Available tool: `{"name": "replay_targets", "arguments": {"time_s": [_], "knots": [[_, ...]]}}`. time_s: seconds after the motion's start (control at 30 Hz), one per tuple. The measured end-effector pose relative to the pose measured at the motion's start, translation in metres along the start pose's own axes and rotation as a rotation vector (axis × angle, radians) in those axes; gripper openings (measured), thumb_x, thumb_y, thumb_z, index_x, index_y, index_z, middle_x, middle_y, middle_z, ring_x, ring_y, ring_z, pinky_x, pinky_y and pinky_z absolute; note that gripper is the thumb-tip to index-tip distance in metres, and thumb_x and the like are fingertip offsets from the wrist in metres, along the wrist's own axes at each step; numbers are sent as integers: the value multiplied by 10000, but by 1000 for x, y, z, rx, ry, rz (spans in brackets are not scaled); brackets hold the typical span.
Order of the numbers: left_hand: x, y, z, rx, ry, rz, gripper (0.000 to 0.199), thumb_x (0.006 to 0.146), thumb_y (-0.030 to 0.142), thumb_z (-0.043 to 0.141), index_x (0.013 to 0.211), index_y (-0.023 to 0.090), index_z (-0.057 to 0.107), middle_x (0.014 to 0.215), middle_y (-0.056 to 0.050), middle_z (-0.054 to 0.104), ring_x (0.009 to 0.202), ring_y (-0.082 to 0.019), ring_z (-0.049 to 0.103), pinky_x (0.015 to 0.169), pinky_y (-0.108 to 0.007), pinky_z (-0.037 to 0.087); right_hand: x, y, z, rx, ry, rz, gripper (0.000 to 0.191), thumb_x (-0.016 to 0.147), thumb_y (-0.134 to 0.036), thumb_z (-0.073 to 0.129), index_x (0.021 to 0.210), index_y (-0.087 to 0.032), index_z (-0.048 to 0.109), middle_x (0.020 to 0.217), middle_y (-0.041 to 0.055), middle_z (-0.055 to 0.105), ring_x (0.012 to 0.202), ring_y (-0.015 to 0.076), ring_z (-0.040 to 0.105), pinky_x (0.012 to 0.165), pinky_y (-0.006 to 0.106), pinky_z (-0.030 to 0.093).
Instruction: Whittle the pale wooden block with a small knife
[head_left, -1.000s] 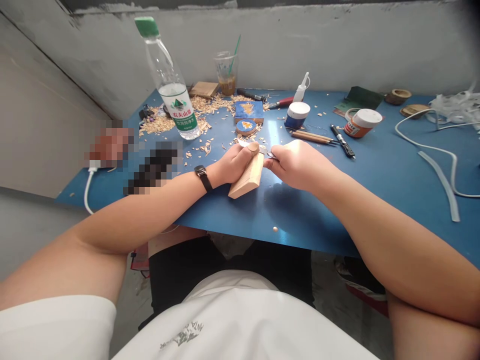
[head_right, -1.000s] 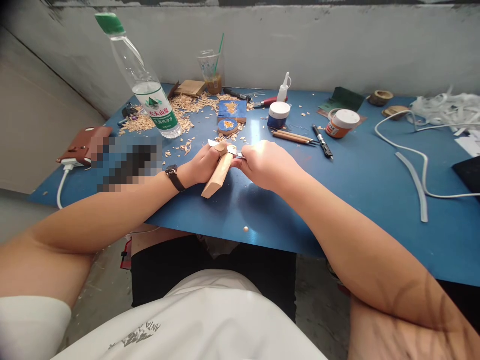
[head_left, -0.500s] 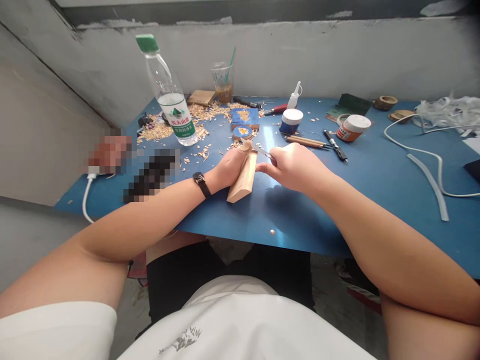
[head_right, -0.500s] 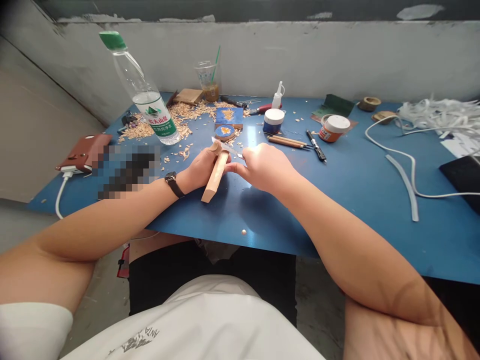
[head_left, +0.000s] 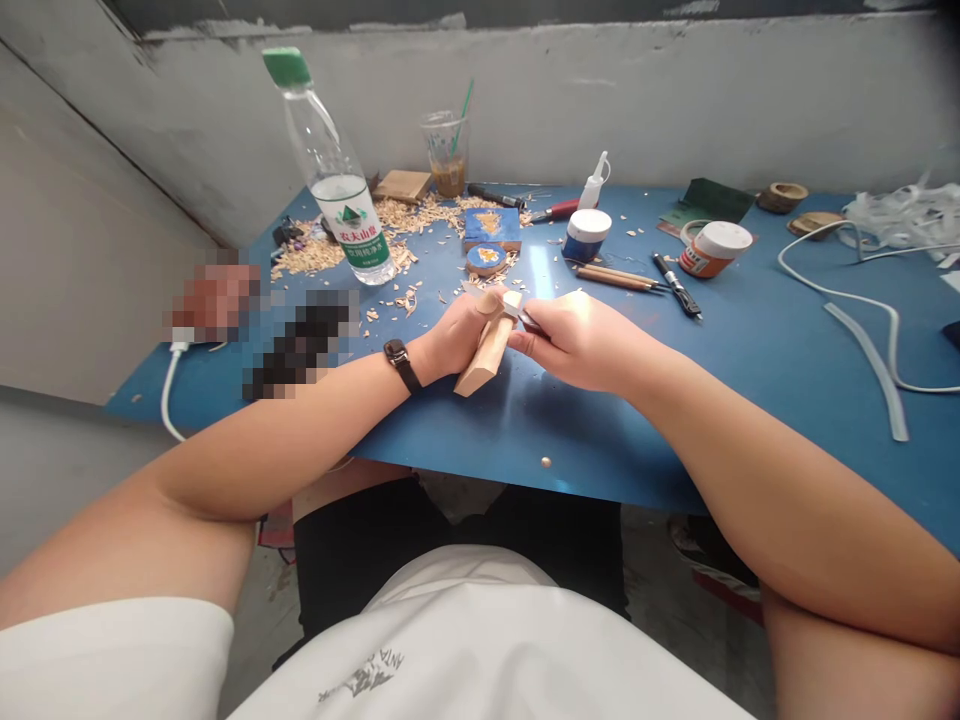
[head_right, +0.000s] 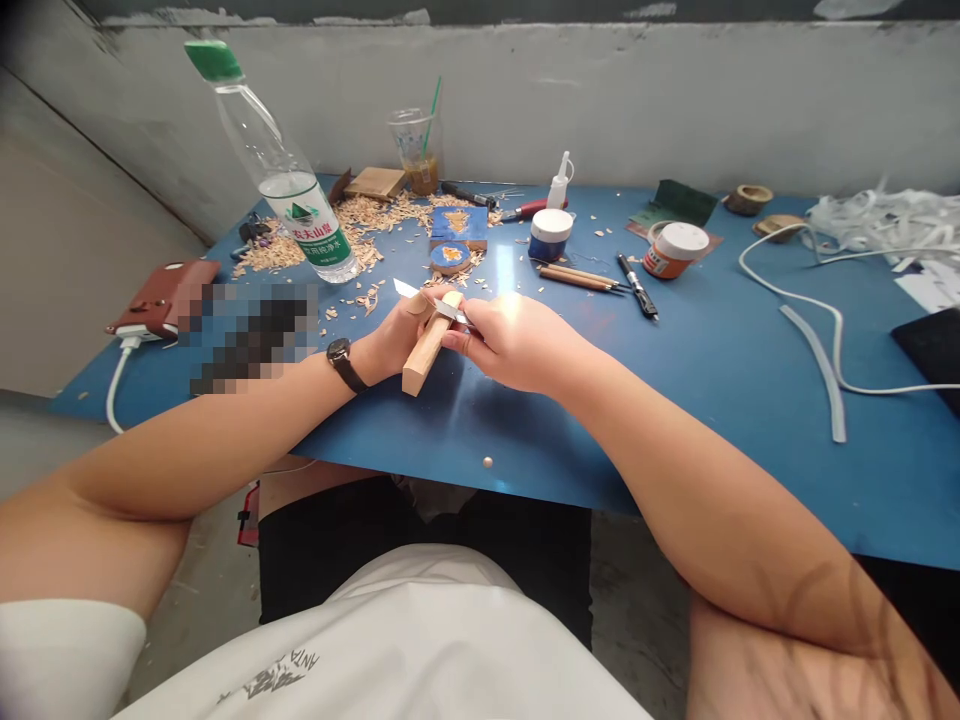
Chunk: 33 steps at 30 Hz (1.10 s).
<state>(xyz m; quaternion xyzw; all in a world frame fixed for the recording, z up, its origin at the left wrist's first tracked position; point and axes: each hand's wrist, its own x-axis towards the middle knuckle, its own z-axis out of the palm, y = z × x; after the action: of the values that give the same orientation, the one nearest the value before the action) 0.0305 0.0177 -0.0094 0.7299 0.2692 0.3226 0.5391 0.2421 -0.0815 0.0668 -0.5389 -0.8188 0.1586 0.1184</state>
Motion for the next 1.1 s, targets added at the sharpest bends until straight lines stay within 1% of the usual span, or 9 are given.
{"name": "replay_targets", "arguments": {"time_s": [0.13, 0.3, 0.43, 0.67, 0.8, 0.9, 0.97, 1.03, 1.1], "knots": [[-4, -1, -5, 47, 33, 67, 780, 1110, 995, 647, 844, 263, 603, 734, -8, 587, 721, -197, 558, 681, -384, 480, 3, 0, 1, -9, 35, 57, 544, 1218, -677, 589, 869, -304, 404, 687, -4, 449, 685, 213, 391, 743, 393, 278], [-2, 4, -6, 48, 45, 72, 716, 1161, 869, 677, 790, 266, 572, 683, -4, 556, 713, -206, 582, 682, -384, 523, 6, 5, 2, -66, 58, 127, 617, 1189, -750, 629, 831, -302, 399, 688, -3, 441, 682, 197, 364, 747, 396, 273], [-1, 8, -7, 71, 48, 34, 749, 1172, 882, 678, 766, 261, 575, 645, -15, 543, 689, -204, 564, 660, -400, 471, 8, 4, 2, -90, 48, 188, 637, 1202, -799, 597, 841, -297, 445, 700, 10, 481, 681, 204, 403, 742, 391, 293], [3, 5, -6, 81, 82, 35, 760, 1187, 883, 669, 760, 260, 592, 653, -24, 563, 665, -200, 556, 648, -419, 454, 8, -4, -2, -233, 57, 261, 646, 1216, -803, 575, 882, -254, 646, 751, 52, 529, 689, 225, 378, 706, 392, 244], [2, 1, -6, 83, 119, 38, 785, 1199, 922, 625, 772, 265, 586, 657, -19, 561, 661, -200, 568, 644, -419, 474, 7, -7, -4, -245, 42, 304, 677, 1220, -832, 568, 866, -256, 613, 753, 63, 541, 700, 226, 411, 703, 397, 248], [-1, 1, -6, 114, 207, 44, 827, 1189, 985, 583, 778, 267, 566, 663, -13, 556, 678, -197, 563, 643, -406, 468, 7, -1, -7, -218, 32, 320, 825, 1179, -1003, 518, 808, -267, 553, 724, 63, 547, 702, 228, 475, 706, 406, 248], [-3, 1, -6, 130, 222, 39, 874, 1156, 1063, 543, 792, 269, 552, 679, -10, 554, 689, -195, 564, 646, -404, 460, 8, 5, -10, -198, 18, 304, 858, 1146, -1063, 546, 808, -274, 533, 712, 47, 549, 705, 225, 500, 712, 404, 255], [-3, 0, -5, 118, 176, 29, 926, 1104, 1150, 482, 821, 271, 555, 695, -6, 548, 687, -197, 572, 650, -408, 463, 7, 9, -14, -173, -7, 251, 788, 1168, -998, 620, 862, -278, 535, 731, 24, 563, 714, 215, 506, 726, 393, 277], [-2, -2, -4, 88, 127, 20, 971, 1049, 1215, 432, 860, 272, 574, 710, -1, 551, 685, -201, 579, 652, -408, 473, 6, 12, -18, -139, -33, 175, 647, 1224, -851, 665, 945, -283, 535, 765, 3, 577, 732, 211, 515, 748, 380, 298]]}}
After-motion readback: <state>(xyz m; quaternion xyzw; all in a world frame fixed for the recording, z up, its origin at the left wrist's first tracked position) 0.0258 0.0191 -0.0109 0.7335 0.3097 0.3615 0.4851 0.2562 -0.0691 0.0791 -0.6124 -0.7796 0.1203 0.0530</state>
